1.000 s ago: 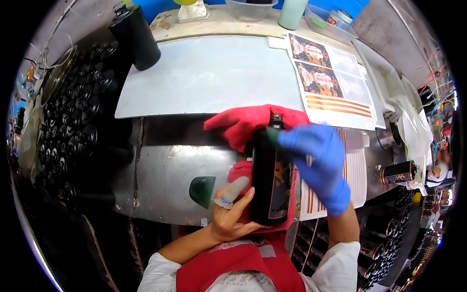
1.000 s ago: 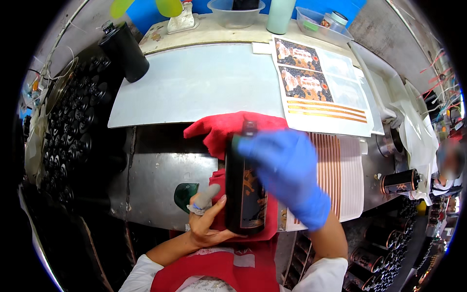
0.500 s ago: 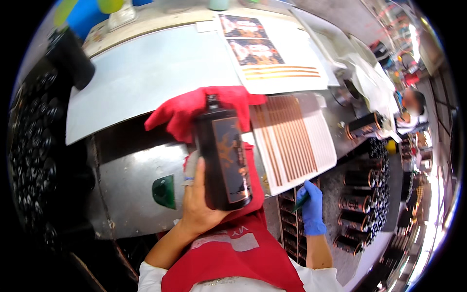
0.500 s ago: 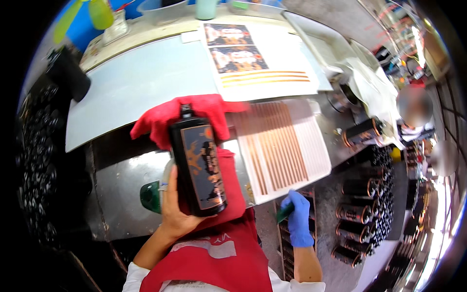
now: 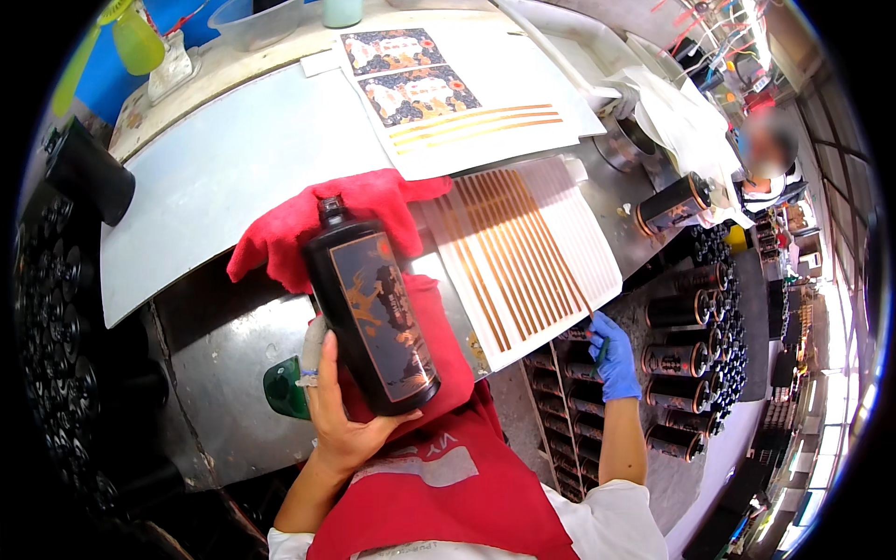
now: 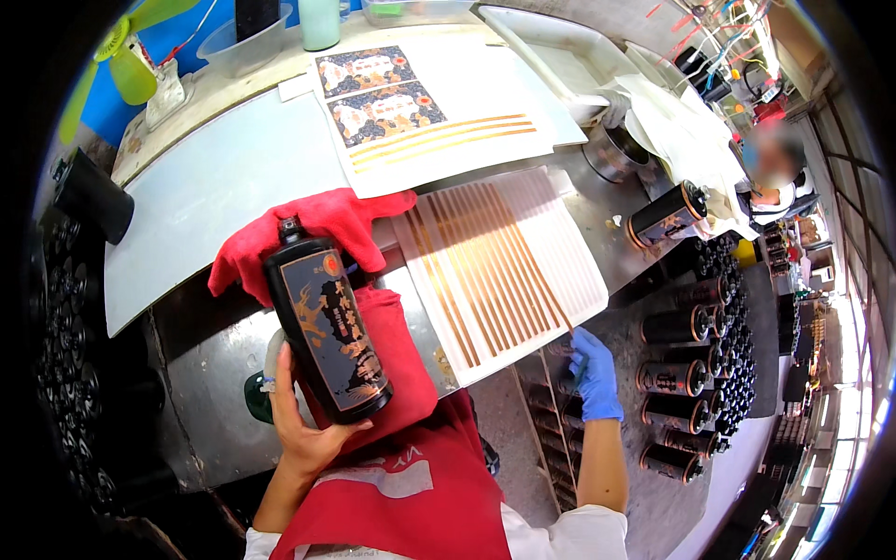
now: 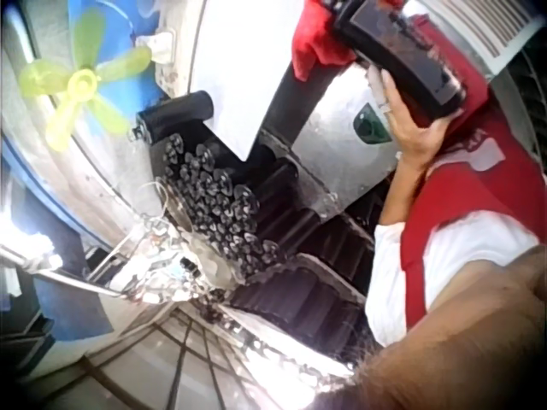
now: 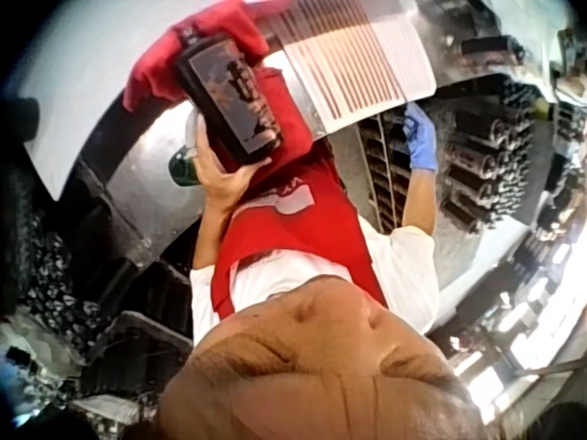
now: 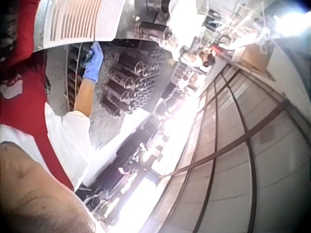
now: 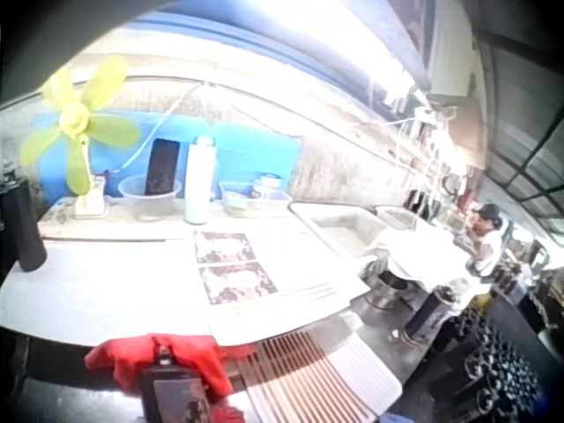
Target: The person applies decorative stickers and gold foil strips to black cylindrical cans. They smooth each sticker with a green tool, then apply a gold strip to the top and bottom rims, pressing it down to adhere.
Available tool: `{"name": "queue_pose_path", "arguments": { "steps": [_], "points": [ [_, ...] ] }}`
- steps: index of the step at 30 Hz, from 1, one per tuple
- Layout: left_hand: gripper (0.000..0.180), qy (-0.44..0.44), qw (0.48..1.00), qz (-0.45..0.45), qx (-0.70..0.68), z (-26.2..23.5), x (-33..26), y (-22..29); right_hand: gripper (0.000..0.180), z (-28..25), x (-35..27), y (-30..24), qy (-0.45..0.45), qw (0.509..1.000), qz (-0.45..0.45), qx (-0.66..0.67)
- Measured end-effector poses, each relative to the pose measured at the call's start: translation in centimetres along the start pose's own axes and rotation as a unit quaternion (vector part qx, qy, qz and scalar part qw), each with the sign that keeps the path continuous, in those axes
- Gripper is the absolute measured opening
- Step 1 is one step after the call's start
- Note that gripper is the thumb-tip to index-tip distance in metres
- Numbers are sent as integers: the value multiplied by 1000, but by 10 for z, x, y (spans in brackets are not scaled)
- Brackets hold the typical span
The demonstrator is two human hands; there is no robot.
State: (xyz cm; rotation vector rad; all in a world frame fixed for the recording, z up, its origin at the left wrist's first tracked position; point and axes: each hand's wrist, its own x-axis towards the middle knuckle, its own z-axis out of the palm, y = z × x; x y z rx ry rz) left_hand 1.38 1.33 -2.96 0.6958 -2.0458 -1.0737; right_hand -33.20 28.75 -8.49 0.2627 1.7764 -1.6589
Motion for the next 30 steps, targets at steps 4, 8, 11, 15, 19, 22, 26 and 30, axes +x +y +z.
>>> {"name": "queue_pose_path", "arguments": {
  "steps": [4,8,11,15,19,22,26,30],
  "points": [
    [118,-33,999,-29,-31,-2,3,-2,30,-3,-21,-17,-9,999,3,-44],
    [111,-24,995,-84,-40,8,1,-3,24,24,-54,-58,-32,995,-80,-48],
    [104,-24,998,-58,-1,9,6,2,17,62,-81,-94,-82,989,-113,-55],
    [93,15,996,-5,83,7,-4,-3,27,114,-110,-127,-144,977,-134,-79],
    [92,17,995,25,91,-6,-8,0,66,135,-97,-131,-261,964,-49,-17],
    [86,59,995,68,43,-18,0,9,33,147,-99,-134,-311,948,-47,-51],
    [63,67,986,153,-7,-32,25,23,14,196,-136,-155,-350,915,-47,-194],
    [49,-44,971,119,-201,-23,82,60,16,241,-171,-178,-476,816,-99,-312]
  ]
}}
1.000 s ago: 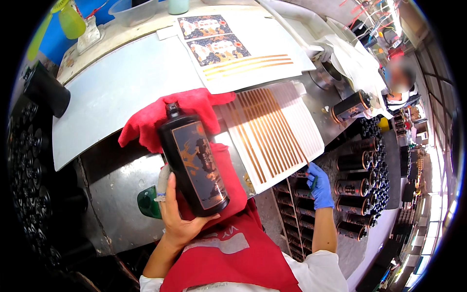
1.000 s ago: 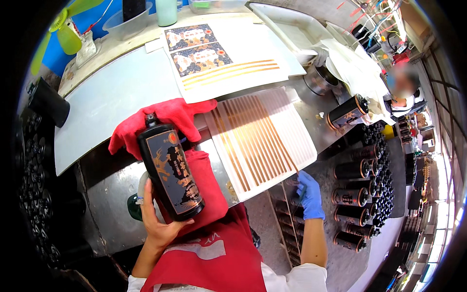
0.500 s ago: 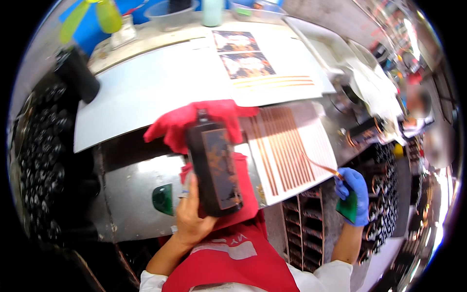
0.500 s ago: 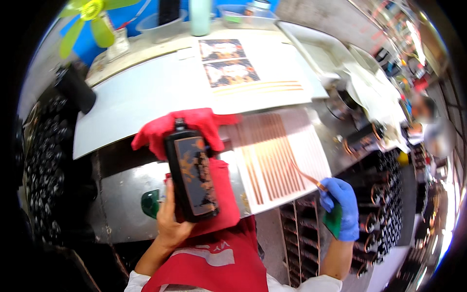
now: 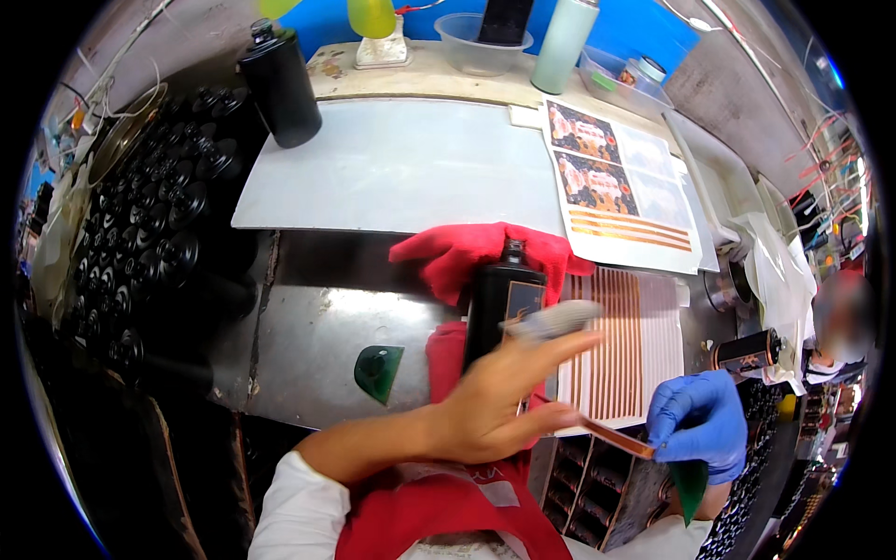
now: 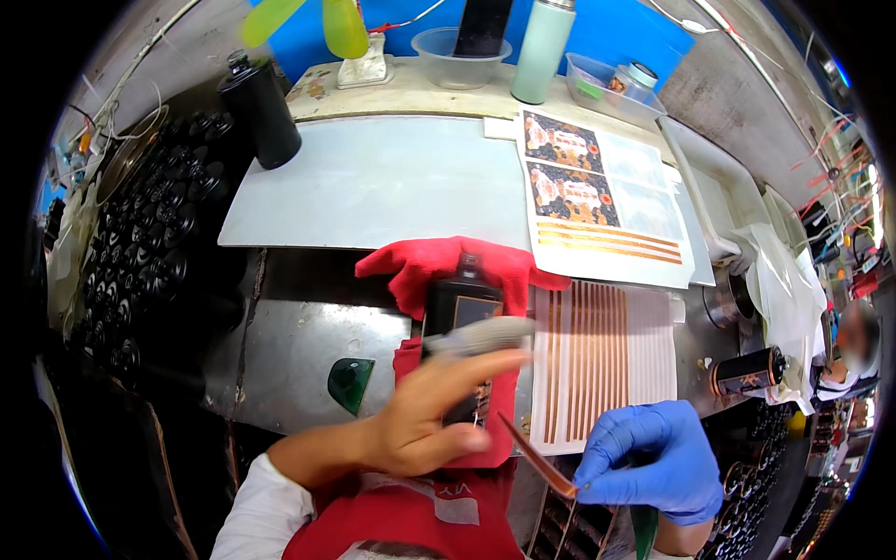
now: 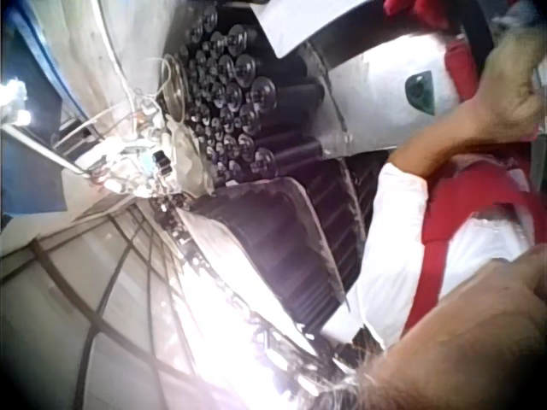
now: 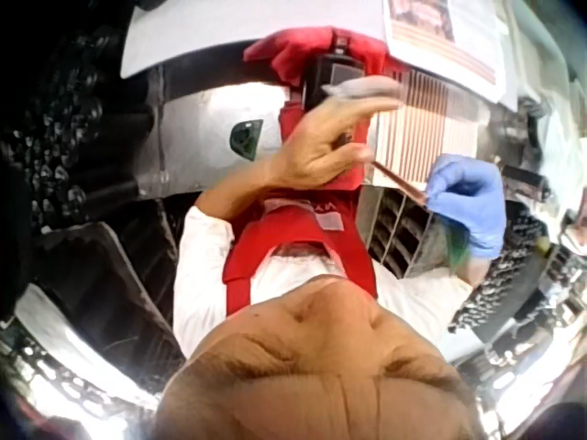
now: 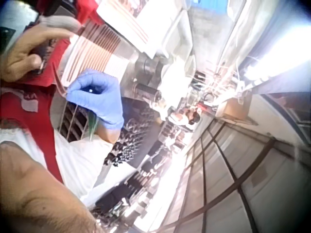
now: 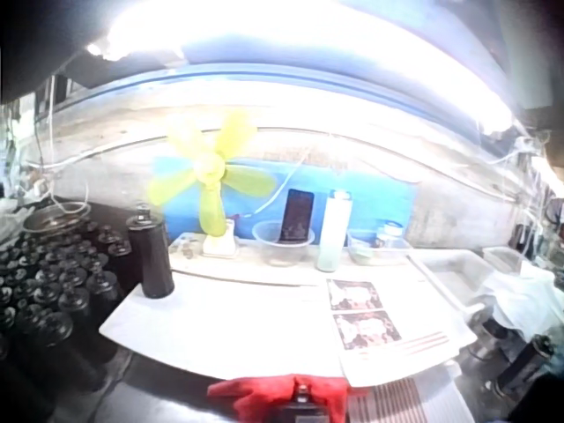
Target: The person applies decorative stickers and gold foil strips to black cylindrical cans. They smooth each sticker with a green tool, then apply a gold strip to the top and bottom rims, pressing it down to adhere.
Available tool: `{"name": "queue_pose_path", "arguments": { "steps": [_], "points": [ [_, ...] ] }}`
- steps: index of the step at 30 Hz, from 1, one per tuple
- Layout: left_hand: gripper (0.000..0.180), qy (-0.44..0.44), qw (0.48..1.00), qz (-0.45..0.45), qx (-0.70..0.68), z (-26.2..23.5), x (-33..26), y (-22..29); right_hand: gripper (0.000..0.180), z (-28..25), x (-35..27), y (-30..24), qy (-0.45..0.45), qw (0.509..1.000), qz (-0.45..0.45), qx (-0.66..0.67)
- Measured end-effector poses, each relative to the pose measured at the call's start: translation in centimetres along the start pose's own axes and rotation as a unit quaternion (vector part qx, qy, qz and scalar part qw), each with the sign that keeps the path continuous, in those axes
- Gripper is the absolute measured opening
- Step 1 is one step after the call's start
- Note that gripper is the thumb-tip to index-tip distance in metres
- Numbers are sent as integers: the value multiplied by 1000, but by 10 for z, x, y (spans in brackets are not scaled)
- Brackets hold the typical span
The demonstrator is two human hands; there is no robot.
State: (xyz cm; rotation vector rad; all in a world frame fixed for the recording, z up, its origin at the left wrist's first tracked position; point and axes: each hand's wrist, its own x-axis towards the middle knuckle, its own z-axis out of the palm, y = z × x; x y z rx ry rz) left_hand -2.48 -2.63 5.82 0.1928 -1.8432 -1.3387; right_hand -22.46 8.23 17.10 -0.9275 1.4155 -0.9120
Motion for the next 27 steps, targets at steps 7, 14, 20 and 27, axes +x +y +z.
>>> {"name": "queue_pose_path", "arguments": {
  "steps": [7,14,20,27],
  "points": [
    [10,-203,938,-184,-211,-12,32,9,15,-38,5,-7,67,991,-94,-66],
    [7,17,951,-293,-100,-60,6,-14,10,-80,42,54,216,976,9,15],
    [4,221,915,-302,-150,-47,10,-45,12,-91,76,83,241,967,19,76],
    [4,260,906,-293,-159,-37,15,-59,12,-100,93,99,244,963,32,105]
  ]
}}
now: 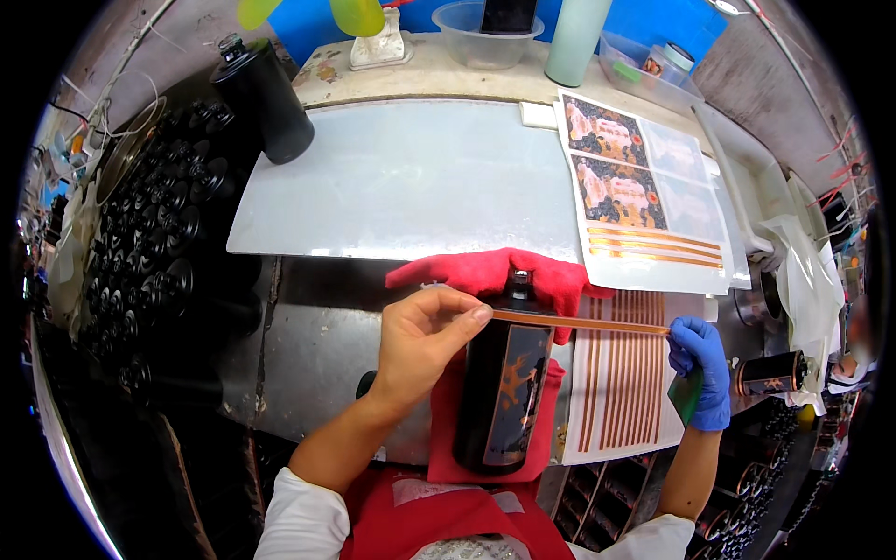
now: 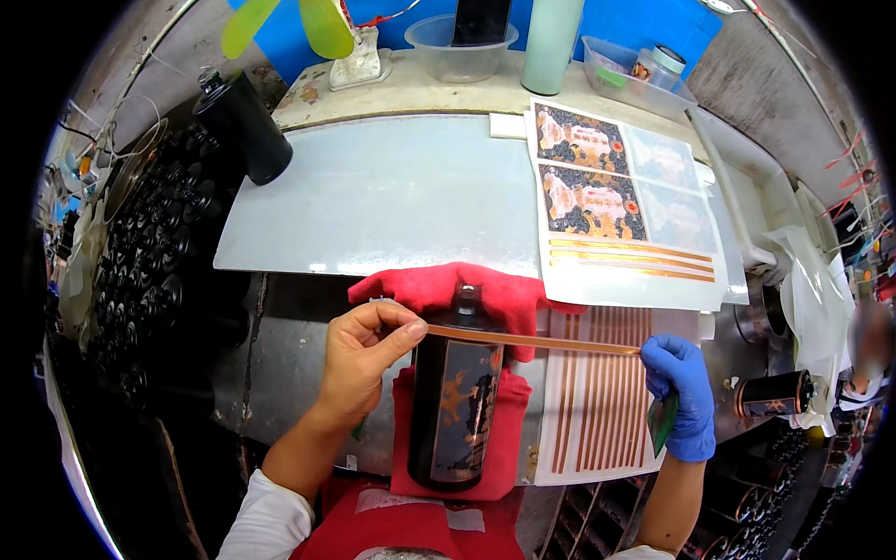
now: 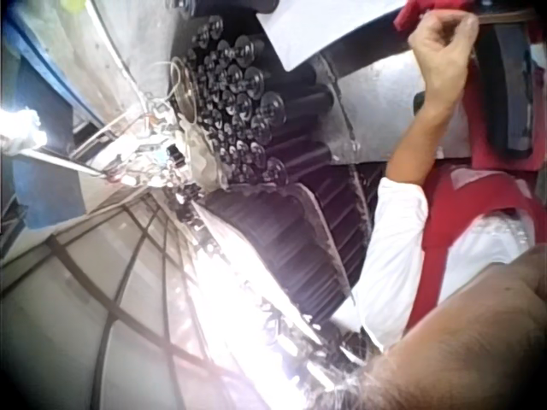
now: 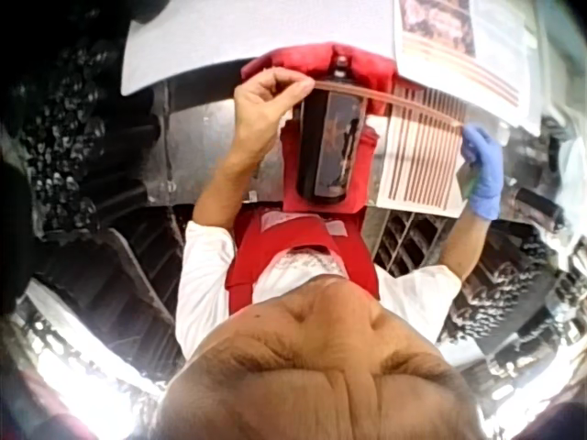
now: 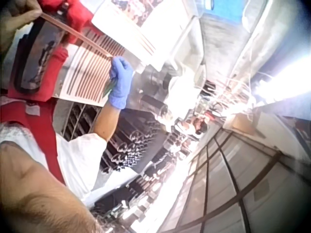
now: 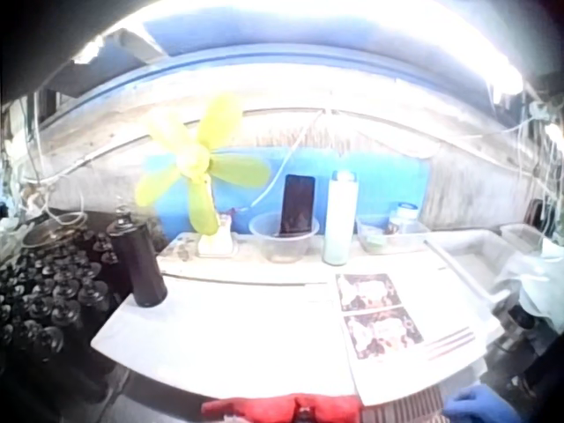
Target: The person applies decorative stickers and gold foil strips to black cylindrical cans. They smooth each sticker with a green tool, then apply a gold strip to the top and bottom rims, pressing it down to adhere.
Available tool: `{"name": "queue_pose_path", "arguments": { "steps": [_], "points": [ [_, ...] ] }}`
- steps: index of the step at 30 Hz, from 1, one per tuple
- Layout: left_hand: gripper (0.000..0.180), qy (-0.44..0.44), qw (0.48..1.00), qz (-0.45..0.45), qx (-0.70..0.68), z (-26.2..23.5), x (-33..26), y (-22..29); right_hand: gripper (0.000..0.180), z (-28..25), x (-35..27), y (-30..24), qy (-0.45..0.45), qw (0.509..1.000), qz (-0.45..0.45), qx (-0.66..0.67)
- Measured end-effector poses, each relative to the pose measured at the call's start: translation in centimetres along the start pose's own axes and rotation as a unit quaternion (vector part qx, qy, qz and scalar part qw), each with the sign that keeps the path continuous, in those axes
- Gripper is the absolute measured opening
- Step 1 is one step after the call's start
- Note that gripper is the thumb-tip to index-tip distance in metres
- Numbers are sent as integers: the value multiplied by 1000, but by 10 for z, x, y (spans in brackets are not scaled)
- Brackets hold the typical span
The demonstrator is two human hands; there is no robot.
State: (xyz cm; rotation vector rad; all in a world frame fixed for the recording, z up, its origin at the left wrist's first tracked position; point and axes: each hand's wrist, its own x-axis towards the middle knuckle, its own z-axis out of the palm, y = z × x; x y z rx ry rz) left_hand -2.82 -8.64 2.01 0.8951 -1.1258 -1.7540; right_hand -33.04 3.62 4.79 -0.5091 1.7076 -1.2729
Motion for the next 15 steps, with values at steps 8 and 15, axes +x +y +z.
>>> {"name": "queue_pose_path", "arguments": {
  "steps": [8,15],
  "points": [
    [6,24,1000,-9,-2,4,3,-5,11,-9,13,9,-11,1000,11,-10],
    [9,49,993,-47,-101,4,2,-11,10,-11,16,12,3,1000,10,-4]
  ]
}}
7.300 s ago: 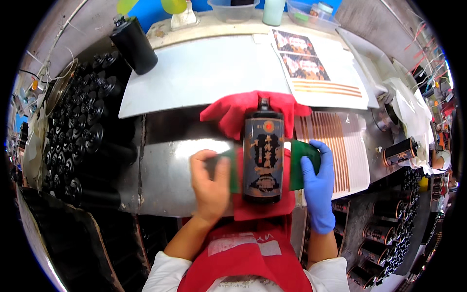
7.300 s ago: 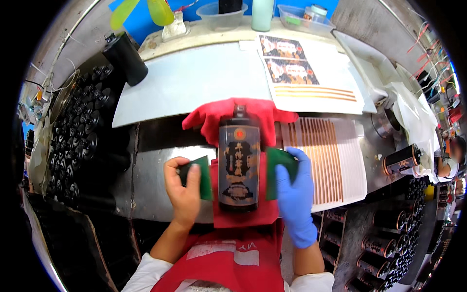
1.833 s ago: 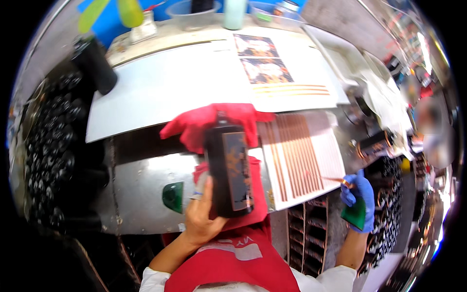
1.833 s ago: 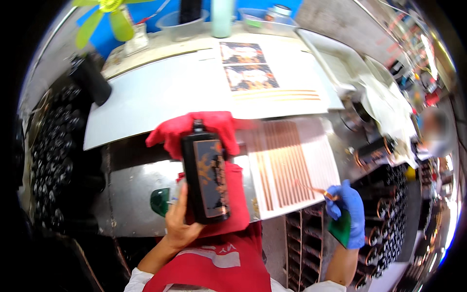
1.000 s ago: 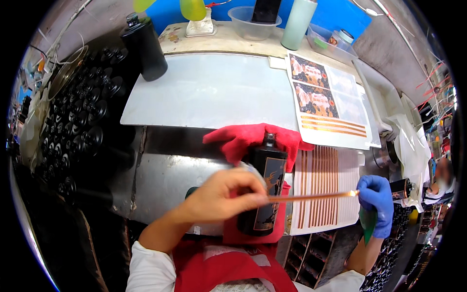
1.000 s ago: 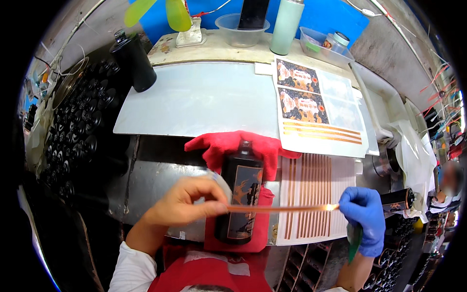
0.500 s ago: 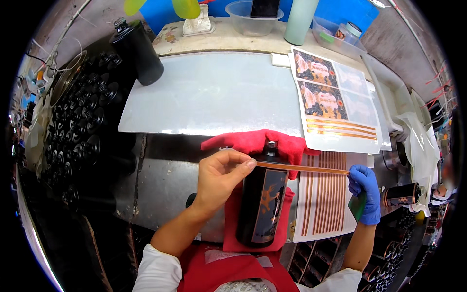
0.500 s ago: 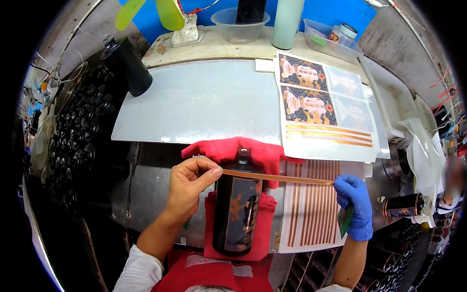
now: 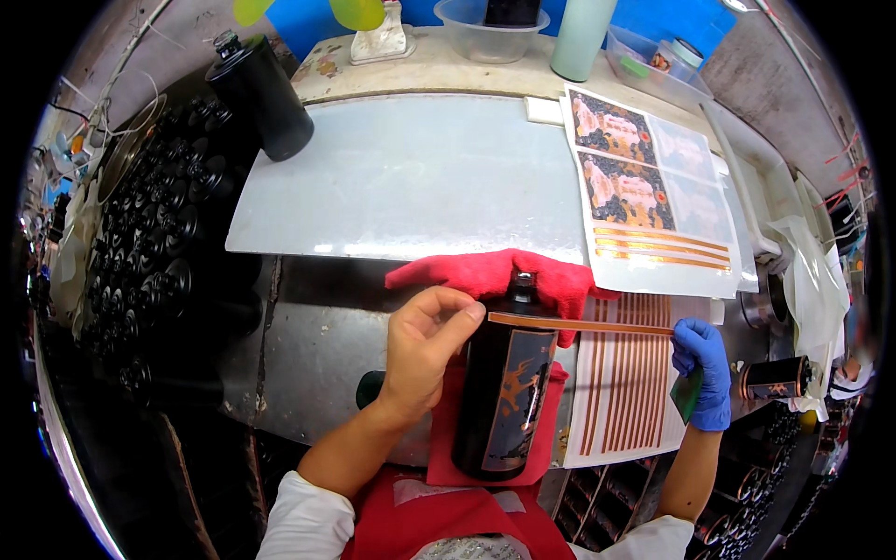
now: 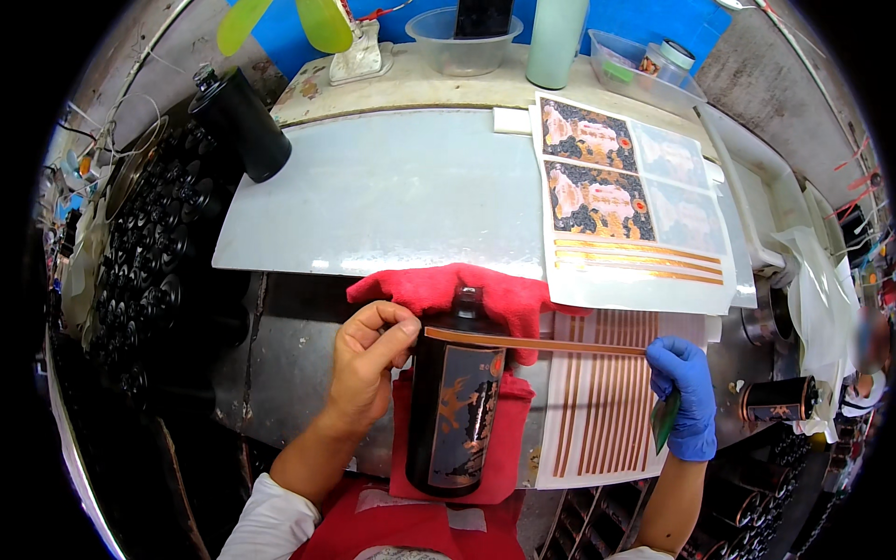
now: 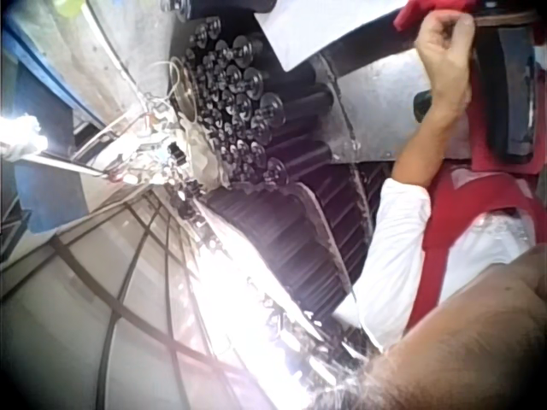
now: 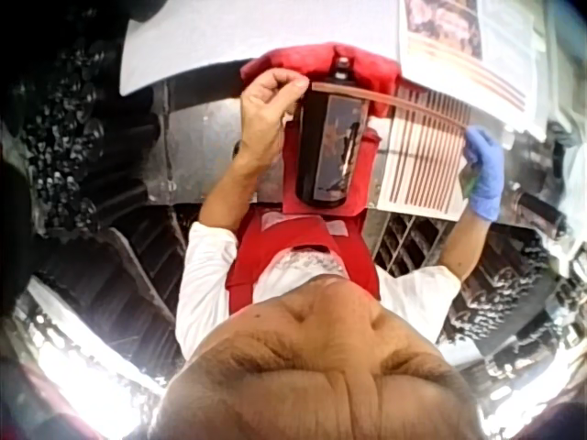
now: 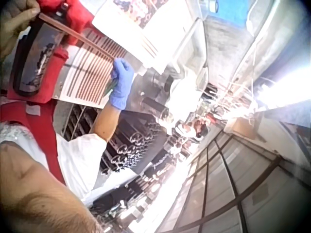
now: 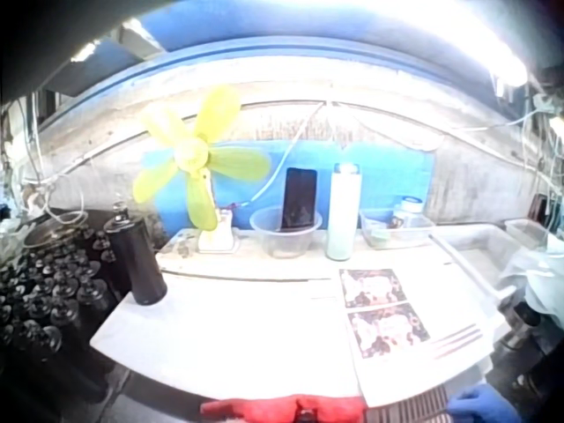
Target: The person applies decorative stickers and gold foil strips to black cylindrical cans. They smooth each sticker with a green tool, then apply a gold strip to the top and bottom rims, pressing it down to adhere.
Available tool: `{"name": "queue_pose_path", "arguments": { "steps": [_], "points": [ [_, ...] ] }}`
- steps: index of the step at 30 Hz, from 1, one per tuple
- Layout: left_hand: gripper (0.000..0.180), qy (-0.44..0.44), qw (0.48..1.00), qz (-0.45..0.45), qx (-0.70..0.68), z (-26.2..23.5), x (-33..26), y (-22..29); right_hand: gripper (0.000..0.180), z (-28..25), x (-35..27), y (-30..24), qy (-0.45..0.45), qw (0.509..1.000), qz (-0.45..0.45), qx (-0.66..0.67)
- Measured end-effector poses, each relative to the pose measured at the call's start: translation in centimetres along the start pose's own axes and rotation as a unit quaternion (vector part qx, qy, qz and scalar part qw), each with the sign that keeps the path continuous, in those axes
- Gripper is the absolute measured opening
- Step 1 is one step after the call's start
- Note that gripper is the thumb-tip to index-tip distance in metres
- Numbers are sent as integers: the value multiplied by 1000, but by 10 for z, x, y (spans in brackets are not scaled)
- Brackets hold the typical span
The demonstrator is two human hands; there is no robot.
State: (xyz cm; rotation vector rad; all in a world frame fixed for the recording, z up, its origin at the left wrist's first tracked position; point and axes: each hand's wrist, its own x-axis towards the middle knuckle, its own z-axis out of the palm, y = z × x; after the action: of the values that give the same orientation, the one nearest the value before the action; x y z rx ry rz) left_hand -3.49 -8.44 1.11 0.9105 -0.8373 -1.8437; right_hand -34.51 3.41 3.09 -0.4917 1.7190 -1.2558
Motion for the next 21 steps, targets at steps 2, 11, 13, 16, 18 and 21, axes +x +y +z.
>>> {"name": "queue_pose_path", "arguments": {
  "steps": [2,11,13,16,18,21],
  "points": [
    [10,10,999,-14,-51,0,-1,-3,10,0,0,2,6,1000,-5,8],
    [20,41,997,45,-38,13,-4,-19,13,-2,11,15,-18,1000,3,3],
    [19,36,997,47,-50,12,-4,-21,13,2,11,18,-8,1000,-5,3],
    [18,41,995,64,-66,9,-1,-26,14,0,16,23,-26,1000,4,11],
    [18,47,994,60,-83,8,0,-29,14,-4,20,25,-38,999,14,7],
    [20,106,993,58,-10,8,-11,-27,15,-6,22,23,-38,999,15,-18]
  ]
}}
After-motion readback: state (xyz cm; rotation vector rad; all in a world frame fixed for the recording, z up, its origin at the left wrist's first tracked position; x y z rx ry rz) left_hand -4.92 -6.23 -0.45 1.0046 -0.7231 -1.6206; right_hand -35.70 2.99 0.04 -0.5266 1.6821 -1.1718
